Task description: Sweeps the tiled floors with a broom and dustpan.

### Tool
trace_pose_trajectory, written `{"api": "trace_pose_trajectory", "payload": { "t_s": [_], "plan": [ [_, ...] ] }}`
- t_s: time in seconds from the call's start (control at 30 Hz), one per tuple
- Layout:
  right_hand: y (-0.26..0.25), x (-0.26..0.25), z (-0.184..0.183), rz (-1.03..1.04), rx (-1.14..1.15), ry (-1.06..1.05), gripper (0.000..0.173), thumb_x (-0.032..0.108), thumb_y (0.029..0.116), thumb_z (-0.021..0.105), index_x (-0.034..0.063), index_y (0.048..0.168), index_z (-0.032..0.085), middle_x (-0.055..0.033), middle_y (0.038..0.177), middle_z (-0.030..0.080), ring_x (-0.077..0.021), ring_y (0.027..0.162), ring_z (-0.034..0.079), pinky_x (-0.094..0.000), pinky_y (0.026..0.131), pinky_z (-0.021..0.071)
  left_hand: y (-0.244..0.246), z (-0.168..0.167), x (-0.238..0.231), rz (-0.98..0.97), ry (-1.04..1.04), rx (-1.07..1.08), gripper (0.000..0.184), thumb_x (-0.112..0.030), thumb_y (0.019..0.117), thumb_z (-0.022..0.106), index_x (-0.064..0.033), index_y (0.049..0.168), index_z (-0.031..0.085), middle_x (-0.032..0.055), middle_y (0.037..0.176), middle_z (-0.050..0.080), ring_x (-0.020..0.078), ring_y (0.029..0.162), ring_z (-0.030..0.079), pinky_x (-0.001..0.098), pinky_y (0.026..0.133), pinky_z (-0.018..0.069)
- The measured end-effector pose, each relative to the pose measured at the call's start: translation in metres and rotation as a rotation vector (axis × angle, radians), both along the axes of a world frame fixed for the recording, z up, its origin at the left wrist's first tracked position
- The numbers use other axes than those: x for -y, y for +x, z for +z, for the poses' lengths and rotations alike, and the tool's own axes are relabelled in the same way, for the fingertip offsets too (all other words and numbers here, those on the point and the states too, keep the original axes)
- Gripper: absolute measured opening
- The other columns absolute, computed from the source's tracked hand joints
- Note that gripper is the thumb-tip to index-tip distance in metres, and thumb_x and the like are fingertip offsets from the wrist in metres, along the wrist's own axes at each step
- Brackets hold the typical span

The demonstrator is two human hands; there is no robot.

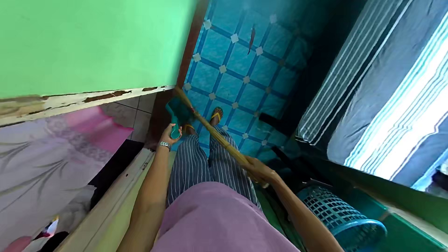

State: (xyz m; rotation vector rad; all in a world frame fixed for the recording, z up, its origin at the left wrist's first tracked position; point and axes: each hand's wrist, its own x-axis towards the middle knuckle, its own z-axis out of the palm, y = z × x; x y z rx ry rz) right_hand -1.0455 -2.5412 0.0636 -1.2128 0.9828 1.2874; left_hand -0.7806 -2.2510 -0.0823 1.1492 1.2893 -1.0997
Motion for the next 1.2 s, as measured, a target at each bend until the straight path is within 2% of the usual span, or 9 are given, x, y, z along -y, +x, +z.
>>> {"api": "trace_pose_trajectory", "payload": {
  "t_s": [0.13,0.27,0.4,0.53,0.67,0.7,0.8,0.97,1.2],
  "plan": [
    [-0.01,0.023,0.04,0.007,0.015,-0.175,0.056,0.033,0.1039,0.059,0.0105,0.152,0.041,-0.0161,0.098,0.064,-0.0218,0.065,0.062,-0.041,0.062,0.0565,0.0,0.003,-0.028,-0.033,-0.051,-0.005,0.019,-0.028,0.104,0.044,-0.011,0.105,0.053,0.0048,0.081,0.058,0.0103,0.058,0.058,0.0204,0.05,0.0497],
    [0.019,-0.011,-0.016,-0.027,0.01,-0.284,0.051,0.031,0.104,0.058,0.0051,0.146,0.044,-0.0195,0.103,0.064,-0.0264,0.072,0.063,-0.0455,0.069,0.0562,-0.003,0.001,-0.04,-0.047,-0.082,-0.024,0.02,-0.028,0.1047,0.043,-0.0107,0.105,0.053,0.0052,0.082,0.059,0.011,0.06,0.059,0.0209,0.051,0.0502],
    [0.051,-0.053,-0.061,0.082,-0.022,-0.136,0.049,0.036,0.1052,0.055,0.0012,0.14,0.049,-0.0191,0.106,0.063,-0.0261,0.08,0.064,-0.0453,0.077,0.0552,-0.007,0.01,-0.046,-0.058,-0.071,-0.004,0.02,-0.027,0.1047,0.044,-0.0098,0.104,0.055,0.0059,0.082,0.06,0.0126,0.062,0.06,0.0231,0.053,0.0509],
    [0.05,-0.072,-0.017,0.303,0.019,-0.066,0.049,0.038,0.106,0.053,0.001,0.138,0.051,-0.0226,0.112,0.064,-0.0323,0.09,0.066,-0.052,0.083,0.0544,-0.01,0.022,-0.069,-0.178,-0.118,-0.009,0.026,-0.029,0.1056,0.05,-0.0084,0.12,0.056,0.0079,0.094,0.066,0.0138,0.074,0.066,0.0249,0.06,0.055],
    [0.041,-0.083,0.038,0.464,0.044,-0.156,0.054,0.036,0.105,0.056,0.0059,0.148,0.044,-0.026,0.122,0.064,-0.0397,0.1,0.068,-0.0585,0.087,0.0547,-0.022,0.035,-0.106,-0.223,-0.124,-0.014,0.025,-0.026,0.1044,0.051,-0.0077,0.119,0.057,0.0077,0.094,0.067,0.013,0.07,0.066,0.0239,0.056,0.0539],
    [0.04,-0.083,0.045,0.495,0.053,-0.177,0.052,0.036,0.1051,0.055,0.0068,0.147,0.045,-0.0252,0.119,0.064,-0.0385,0.095,0.068,-0.0573,0.084,0.0551,-0.025,0.038,-0.116,-0.21,-0.126,-0.005,0.024,-0.026,0.1043,0.05,-0.0076,0.118,0.058,0.0076,0.093,0.068,0.0127,0.069,0.065,0.0238,0.055,0.0535],
    [0.042,-0.084,0.059,0.551,0.073,-0.217,0.051,0.036,0.1047,0.056,0.009,0.147,0.045,-0.0242,0.113,0.065,-0.0368,0.086,0.068,-0.0562,0.079,0.0555,-0.039,0.046,-0.146,-0.113,-0.142,0.04,0.023,-0.025,0.1046,0.049,-0.0069,0.116,0.058,0.0079,0.09,0.067,0.013,0.067,0.065,0.0238,0.054,0.0531],
    [0.064,-0.096,0.076,0.588,0.15,-0.238,0.054,0.034,0.1043,0.057,0.0093,0.15,0.044,-0.0249,0.117,0.065,-0.0376,0.091,0.067,-0.0563,0.082,0.0547,-0.061,0.06,-0.183,0.083,-0.191,0.119,0.022,-0.025,0.1056,0.045,-0.0079,0.108,0.058,0.0052,0.083,0.065,0.0107,0.063,0.063,0.022,0.052,0.0521],
    [0.109,-0.083,0.081,0.861,0.3,-0.227,0.062,0.035,0.1018,0.061,0.0157,0.156,0.038,-0.0231,0.112,0.066,-0.0357,0.083,0.068,-0.0554,0.076,0.0562,-0.102,0.089,-0.187,0.364,-0.121,0.264,0.02,-0.025,0.1056,0.046,-0.0094,0.11,0.058,0.0049,0.085,0.063,0.0123,0.066,0.063,0.0241,0.056,0.0532]
  ]
}}
